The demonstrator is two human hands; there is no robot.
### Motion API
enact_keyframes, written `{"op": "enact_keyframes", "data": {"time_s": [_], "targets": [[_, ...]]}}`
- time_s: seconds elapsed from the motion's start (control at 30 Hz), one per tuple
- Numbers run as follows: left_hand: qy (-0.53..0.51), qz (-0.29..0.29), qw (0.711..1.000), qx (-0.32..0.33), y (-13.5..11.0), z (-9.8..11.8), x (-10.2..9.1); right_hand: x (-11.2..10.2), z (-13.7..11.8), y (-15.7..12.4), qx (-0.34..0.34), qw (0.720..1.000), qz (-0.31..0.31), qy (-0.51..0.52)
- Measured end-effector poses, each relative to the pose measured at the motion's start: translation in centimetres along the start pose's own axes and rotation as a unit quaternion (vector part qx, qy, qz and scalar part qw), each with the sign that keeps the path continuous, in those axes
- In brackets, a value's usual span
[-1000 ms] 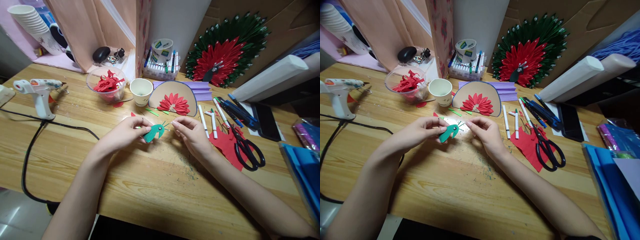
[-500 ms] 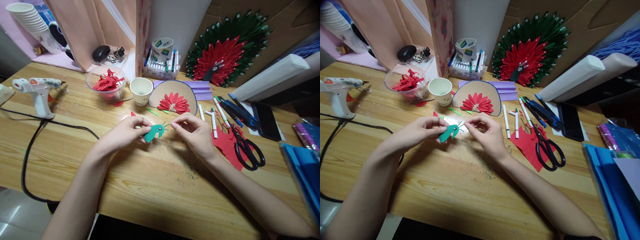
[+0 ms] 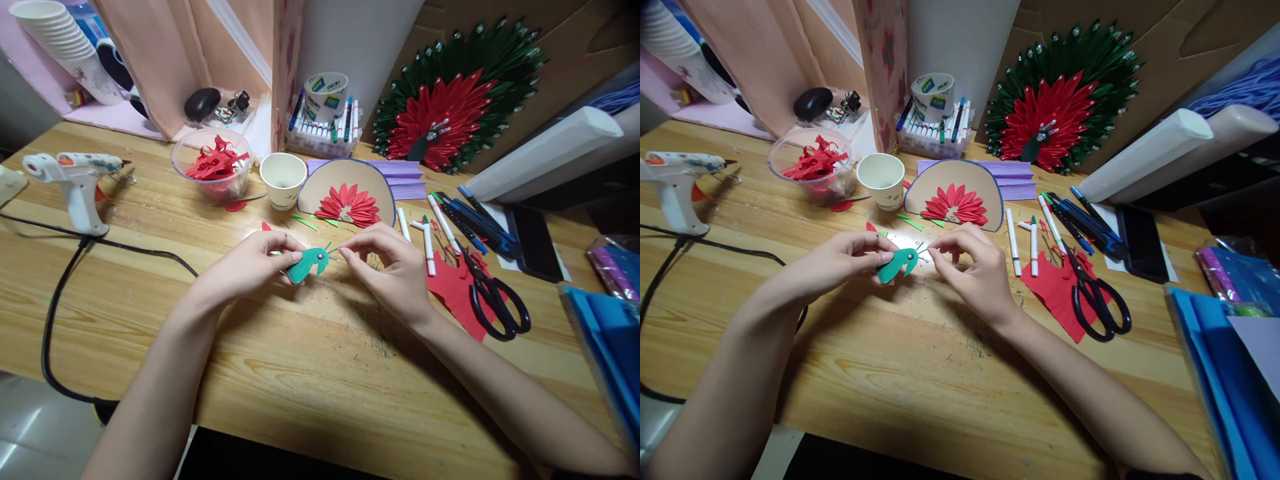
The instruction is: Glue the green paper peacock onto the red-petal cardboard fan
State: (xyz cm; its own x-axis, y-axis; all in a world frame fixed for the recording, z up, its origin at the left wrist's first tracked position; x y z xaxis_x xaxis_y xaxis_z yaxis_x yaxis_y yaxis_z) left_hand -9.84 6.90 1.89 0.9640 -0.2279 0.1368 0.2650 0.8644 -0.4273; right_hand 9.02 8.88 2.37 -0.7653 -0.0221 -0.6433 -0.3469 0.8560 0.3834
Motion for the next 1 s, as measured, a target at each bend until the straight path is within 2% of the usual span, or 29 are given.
{"op": "enact_keyframes", "data": {"time_s": [0.33,0.5,0.63,1.0], "targets": [[-0.007,0.011,1.000,-0.008,-0.1,0.2,0.1,-0.6,-0.7,0.1,-0.066,0.994,0.012,-0.084],[-0.005,0.005,1.000,-0.003,-0.1,0.2,0.1,-1.1,-1.0,0.2,-0.170,0.970,0.059,-0.164],[-0.002,0.006,1.000,0.001,-0.1,0.2,0.1,-1.1,-0.7,0.0,-0.236,0.946,0.062,-0.212],[0.001,-0.002,1.000,0.006,-0.1,0.3,0.1,-0.8,-0.6,0.0,-0.260,0.934,0.054,-0.240]]}}
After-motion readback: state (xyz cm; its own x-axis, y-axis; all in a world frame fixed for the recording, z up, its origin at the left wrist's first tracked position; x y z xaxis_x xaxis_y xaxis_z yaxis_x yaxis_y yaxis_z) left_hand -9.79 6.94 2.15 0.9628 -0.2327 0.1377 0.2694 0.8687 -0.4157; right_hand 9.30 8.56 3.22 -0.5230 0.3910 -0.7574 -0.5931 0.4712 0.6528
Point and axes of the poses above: each hand's wrist, its own y-axis towards the middle knuckle, its own x-axis out of the palm, z = x × y, the point moved 3 cm from there along y, towards the middle knuckle, and after that the axes turned 12 degrees about -y, right-handed, at the moved point
